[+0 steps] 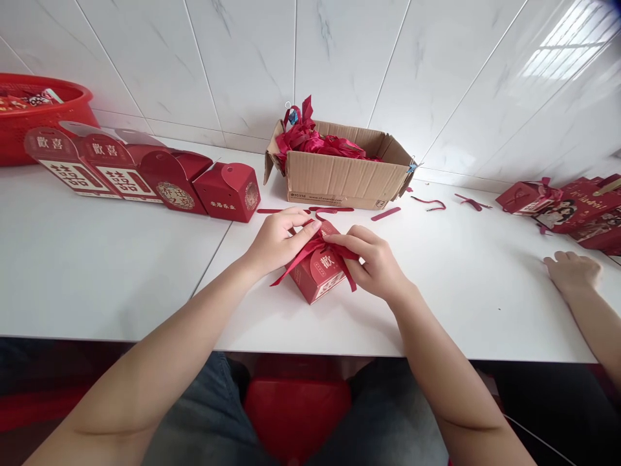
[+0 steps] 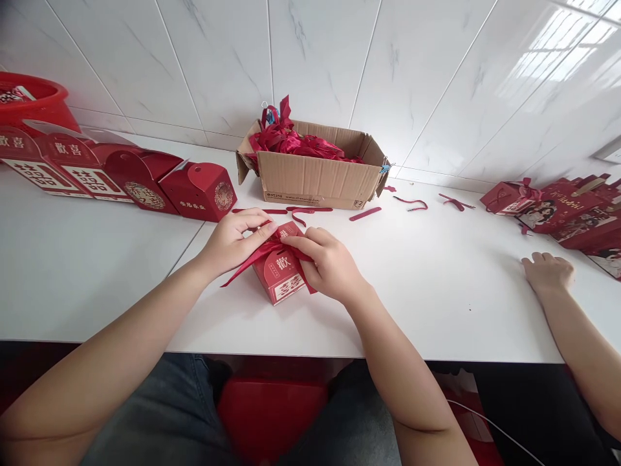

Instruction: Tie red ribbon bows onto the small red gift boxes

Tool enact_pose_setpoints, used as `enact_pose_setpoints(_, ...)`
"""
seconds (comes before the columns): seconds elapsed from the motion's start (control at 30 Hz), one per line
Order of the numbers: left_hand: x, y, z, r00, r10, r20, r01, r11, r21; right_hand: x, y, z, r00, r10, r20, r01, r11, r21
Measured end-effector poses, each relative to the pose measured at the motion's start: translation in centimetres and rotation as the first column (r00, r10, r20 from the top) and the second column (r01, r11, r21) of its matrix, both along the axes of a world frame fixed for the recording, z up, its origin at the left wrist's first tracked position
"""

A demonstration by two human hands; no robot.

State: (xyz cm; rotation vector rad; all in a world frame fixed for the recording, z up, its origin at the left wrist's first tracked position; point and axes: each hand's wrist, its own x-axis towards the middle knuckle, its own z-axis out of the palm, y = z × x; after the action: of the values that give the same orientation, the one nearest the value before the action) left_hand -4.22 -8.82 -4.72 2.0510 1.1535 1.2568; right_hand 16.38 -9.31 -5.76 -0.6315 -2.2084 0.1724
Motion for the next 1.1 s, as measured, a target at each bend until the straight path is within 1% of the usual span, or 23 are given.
enact_pose_setpoints(0.13, 0.0, 0.0, 0.1, 0.999, 0.035, -0.037, -0.034, 0.999, 0.032, 0.2, 0.0, 0.0, 0.998, 0.008, 0.062, -0.008, 1.0, 0.004)
enact_pose_setpoints(0.3, 0.0, 0.1, 0.0, 0.992, 0.104, -0.078, -0.095, 0.99, 0.105, 0.5, 0.1, 0.0, 0.994, 0.007, 0.111, -0.008, 1.0, 0.008)
enact_pose_setpoints(0.53, -0.1, 0.3, -0.4, 0.989, 0.109, -0.095, -0.097, 0.987, 0.13, 0.5, 0.0, 0.1, 0.992, 0.014, 0.127, -0.012, 1.0, -0.011)
enact_pose_setpoints(0.6, -0.2, 0.3, -0.3, 0.991, 0.101, -0.093, -0.088, 0.987, 0.137, 0.5, -0.1, 0.1, 0.987, -0.004, 0.158, 0.006, 1.0, -0.009)
enact_pose_setpoints(0.7, -0.2, 0.2, -0.2, 0.991, 0.087, -0.099, -0.072, 0.987, 0.142, 0.5, -0.1, 0.1, 0.971, -0.051, 0.234, 0.044, 0.999, 0.032)
enact_pose_setpoints(0.83, -0.2, 0.3, -0.2, 0.988, 0.1, -0.117, -0.081, 0.984, 0.159, 0.5, -0.3, 0.2, 0.946, -0.097, 0.311, 0.085, 0.995, 0.054)
enact_pose_setpoints(0.97, -0.3, 0.3, -0.4, 0.984, 0.125, -0.124, -0.103, 0.979, 0.176, 0.3, -0.8, 0.4, 0.925, -0.138, 0.354, 0.115, 0.99, 0.085)
enact_pose_setpoints(1.1, -0.2, 0.3, -0.3, 0.983, 0.149, -0.107, -0.13, 0.978, 0.164, -0.1, -1.3, 0.7, 0.91, -0.172, 0.376, 0.131, 0.983, 0.13)
